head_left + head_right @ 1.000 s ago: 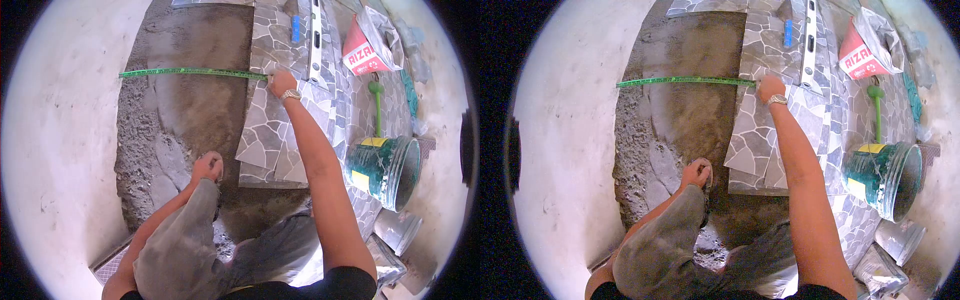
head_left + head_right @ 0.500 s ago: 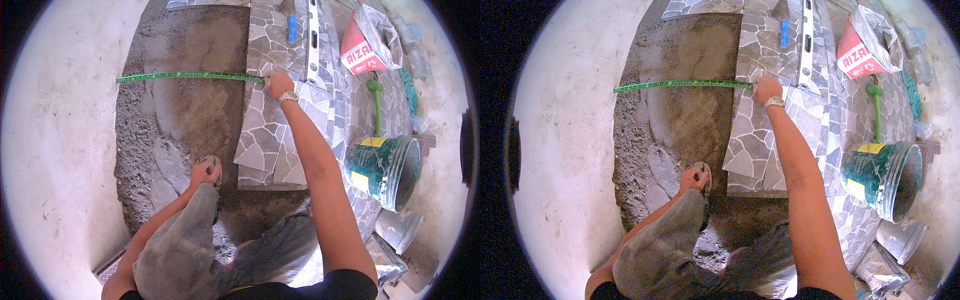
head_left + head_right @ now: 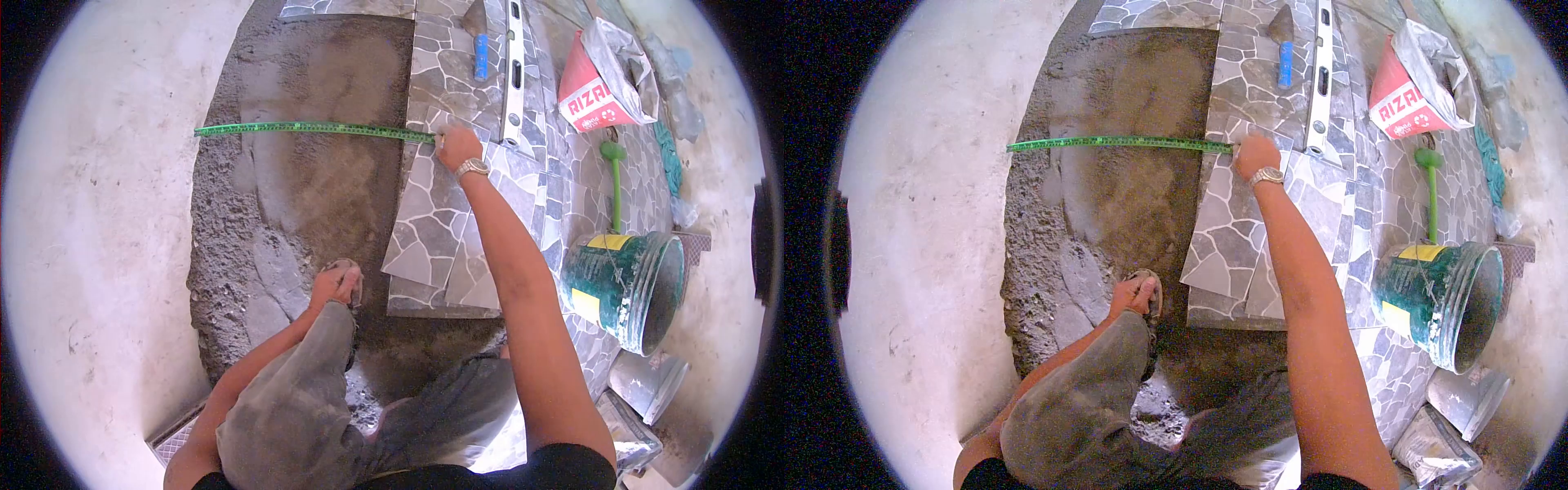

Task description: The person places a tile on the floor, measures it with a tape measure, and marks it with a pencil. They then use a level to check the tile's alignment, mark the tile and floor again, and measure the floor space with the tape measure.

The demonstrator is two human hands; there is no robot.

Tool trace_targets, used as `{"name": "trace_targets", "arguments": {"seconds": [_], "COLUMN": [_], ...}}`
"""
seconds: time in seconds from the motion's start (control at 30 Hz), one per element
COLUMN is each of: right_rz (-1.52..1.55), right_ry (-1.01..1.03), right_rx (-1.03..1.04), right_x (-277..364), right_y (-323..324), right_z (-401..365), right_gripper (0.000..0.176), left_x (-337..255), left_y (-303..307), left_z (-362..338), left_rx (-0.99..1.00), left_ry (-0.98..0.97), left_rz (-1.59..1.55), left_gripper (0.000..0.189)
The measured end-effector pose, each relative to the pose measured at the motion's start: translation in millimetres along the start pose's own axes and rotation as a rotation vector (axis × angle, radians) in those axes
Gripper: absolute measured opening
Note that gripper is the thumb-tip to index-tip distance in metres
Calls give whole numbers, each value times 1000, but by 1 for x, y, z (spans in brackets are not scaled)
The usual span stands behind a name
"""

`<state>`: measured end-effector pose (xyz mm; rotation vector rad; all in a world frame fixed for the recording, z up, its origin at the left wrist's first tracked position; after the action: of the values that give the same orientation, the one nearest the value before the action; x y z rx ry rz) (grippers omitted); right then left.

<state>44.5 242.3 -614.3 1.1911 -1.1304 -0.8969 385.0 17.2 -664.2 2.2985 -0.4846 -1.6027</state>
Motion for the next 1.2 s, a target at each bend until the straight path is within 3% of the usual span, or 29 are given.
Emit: {"name": "trace_targets", "arguments": {"seconds": [0.13,0.23,0.33,0.53,0.63,0.83,1.2], "right_rz": [-22,-14,-12,8,-24,43,24], "right_ry": [56,40,-5,20,2,25,8], "right_rx": [-19,-30,4,-45,-6,-35,-36], "right_x": [-1,-1,-6,-4,-5,-1,-2], "right_y": [-5,-2,-10,-7,-8,-1,-1], "right_z": [2,1,3,1,0,-1,0], "right_gripper": [19,19,18,18,18,18,23], "left_x": [-16,-24,-8,-21,-15,-20,-8], "left_y": [5,6,-2,2,0,9,1], "left_z": [-1,1,1,0,0,-2,1], "left_rx": [-102,-172,-67,-95,39,-136,-152], "left_ry": [-33,-335,-201,-275,-74,-180,-246], "left_rz": [-38,-66,-122,-81,4,118,0], "left_gripper": [18,17,16,13,17,27,14]}}
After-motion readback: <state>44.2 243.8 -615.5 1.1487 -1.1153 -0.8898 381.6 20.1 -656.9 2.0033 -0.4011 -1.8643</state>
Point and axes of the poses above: each hand's wrist, its own z-axis towards the middle knuckle, its own y-axis out of the back of the hand, x = y × z, the point moved 9 cm from there along z, towards the middle knuckle, and after that the axes turned 4 degrees about -y, right-handed, at the moved point
